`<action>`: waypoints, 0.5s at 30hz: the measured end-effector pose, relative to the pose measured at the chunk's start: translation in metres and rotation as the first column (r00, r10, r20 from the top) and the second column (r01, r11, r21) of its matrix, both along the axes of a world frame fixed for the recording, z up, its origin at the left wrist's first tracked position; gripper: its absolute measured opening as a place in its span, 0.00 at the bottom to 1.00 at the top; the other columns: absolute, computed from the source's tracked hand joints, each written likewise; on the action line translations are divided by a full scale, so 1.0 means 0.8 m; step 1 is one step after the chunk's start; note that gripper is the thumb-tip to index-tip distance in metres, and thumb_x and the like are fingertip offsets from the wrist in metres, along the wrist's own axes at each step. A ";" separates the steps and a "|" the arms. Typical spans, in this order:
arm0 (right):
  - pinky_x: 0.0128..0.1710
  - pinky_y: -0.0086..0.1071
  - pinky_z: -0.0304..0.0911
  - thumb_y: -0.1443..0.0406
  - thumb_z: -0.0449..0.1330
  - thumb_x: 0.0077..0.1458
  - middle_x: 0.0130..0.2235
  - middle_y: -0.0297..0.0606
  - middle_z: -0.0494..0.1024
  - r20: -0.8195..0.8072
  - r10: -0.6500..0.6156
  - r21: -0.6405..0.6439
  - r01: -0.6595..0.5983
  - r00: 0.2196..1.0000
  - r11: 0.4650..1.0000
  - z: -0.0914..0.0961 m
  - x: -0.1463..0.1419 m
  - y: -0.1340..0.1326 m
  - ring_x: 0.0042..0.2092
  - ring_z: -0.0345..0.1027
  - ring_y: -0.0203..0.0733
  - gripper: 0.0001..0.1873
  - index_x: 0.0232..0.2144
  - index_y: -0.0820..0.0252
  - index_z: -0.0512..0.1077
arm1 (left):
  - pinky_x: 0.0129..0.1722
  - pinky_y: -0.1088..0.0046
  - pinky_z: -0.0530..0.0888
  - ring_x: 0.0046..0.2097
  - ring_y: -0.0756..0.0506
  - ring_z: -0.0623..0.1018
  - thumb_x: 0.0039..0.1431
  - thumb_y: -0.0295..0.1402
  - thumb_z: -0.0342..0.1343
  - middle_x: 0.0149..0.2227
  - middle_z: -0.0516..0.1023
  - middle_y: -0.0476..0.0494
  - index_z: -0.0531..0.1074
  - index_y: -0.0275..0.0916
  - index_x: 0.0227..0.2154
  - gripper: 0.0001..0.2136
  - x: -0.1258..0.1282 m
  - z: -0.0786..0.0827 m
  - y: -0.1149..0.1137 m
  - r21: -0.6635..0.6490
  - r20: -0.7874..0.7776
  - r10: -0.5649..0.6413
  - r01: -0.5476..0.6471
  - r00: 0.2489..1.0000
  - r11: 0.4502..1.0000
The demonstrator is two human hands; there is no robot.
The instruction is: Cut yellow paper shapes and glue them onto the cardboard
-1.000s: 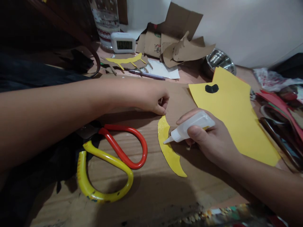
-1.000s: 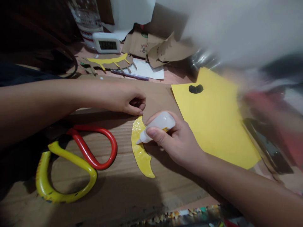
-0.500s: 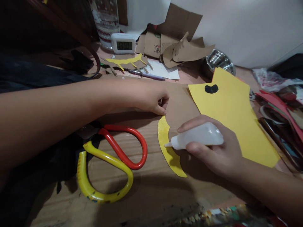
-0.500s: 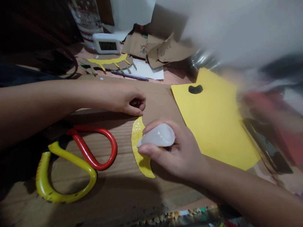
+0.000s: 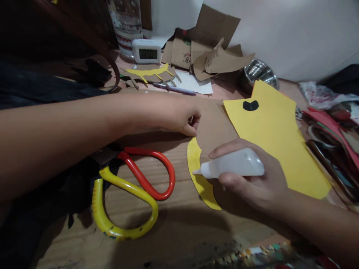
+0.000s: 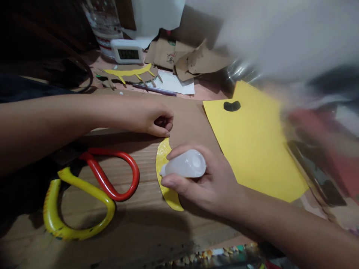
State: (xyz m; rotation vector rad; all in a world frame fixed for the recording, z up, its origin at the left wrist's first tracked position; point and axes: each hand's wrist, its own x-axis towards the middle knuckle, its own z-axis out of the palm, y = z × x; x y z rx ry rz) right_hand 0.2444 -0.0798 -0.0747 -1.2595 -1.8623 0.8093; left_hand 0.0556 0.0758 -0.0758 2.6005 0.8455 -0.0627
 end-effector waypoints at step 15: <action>0.28 0.34 0.73 0.55 0.69 0.58 0.33 0.36 0.84 -0.048 0.032 0.017 -0.031 0.998 0.999 0.007 0.002 -0.003 0.30 0.78 0.43 0.08 0.38 0.46 0.76 | 0.31 0.70 0.60 0.31 0.47 0.73 0.55 0.46 0.58 0.33 0.82 0.49 0.80 0.47 0.39 0.13 0.000 -0.003 0.002 -0.010 0.016 -0.001 0.001 1.000 1.000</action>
